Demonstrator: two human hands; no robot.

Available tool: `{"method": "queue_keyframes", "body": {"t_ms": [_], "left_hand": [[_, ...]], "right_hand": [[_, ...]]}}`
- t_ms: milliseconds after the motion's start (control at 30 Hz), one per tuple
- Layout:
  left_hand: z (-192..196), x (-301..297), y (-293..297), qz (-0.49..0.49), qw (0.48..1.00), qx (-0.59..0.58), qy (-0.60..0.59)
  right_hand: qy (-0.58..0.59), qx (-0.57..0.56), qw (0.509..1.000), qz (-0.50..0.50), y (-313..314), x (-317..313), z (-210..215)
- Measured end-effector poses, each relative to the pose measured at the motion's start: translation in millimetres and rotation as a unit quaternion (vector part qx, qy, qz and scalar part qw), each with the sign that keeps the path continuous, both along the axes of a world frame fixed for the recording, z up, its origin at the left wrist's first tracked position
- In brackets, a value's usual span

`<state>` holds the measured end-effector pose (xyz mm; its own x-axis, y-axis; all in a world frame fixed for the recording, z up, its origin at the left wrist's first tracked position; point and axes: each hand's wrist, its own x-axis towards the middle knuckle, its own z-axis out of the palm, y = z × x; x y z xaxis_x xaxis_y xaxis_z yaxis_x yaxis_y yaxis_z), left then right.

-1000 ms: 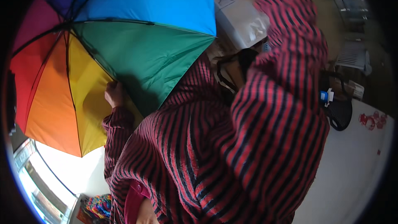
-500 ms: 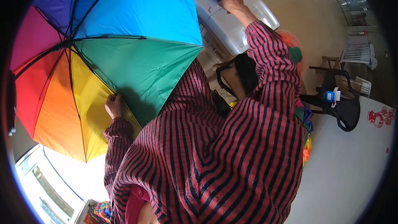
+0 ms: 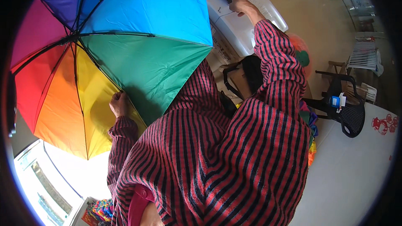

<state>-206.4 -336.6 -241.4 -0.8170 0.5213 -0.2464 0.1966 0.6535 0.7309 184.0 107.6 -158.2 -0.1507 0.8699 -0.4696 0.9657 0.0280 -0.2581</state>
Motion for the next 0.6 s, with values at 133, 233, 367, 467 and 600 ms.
{"method": "queue_keyframes", "body": {"t_ms": [133,233,367,467,600], "left_hand": [[4,4,0,-0.001,1.000,-0.002,0.005],[4,1,-7,0.000,1.000,-0.010,0.005],[-5,-2,-16,0.014,1.000,0.024,-0.012],[3,-2,-9,0.014,0.999,0.024,-0.033],[10,7,9,0.023,0.995,0.034,-0.086]], "right_hand": [[0.092,0.027,0.994,-0.059,-4,-1,10],[0.209,0.064,0.970,-0.104,-1,1,30],[0.630,0.280,0.706,-0.165,-14,-24,116],[0.676,0.400,0.617,-0.042,-65,-76,181],[0.591,0.182,0.719,0.316,-121,-164,121]]}}
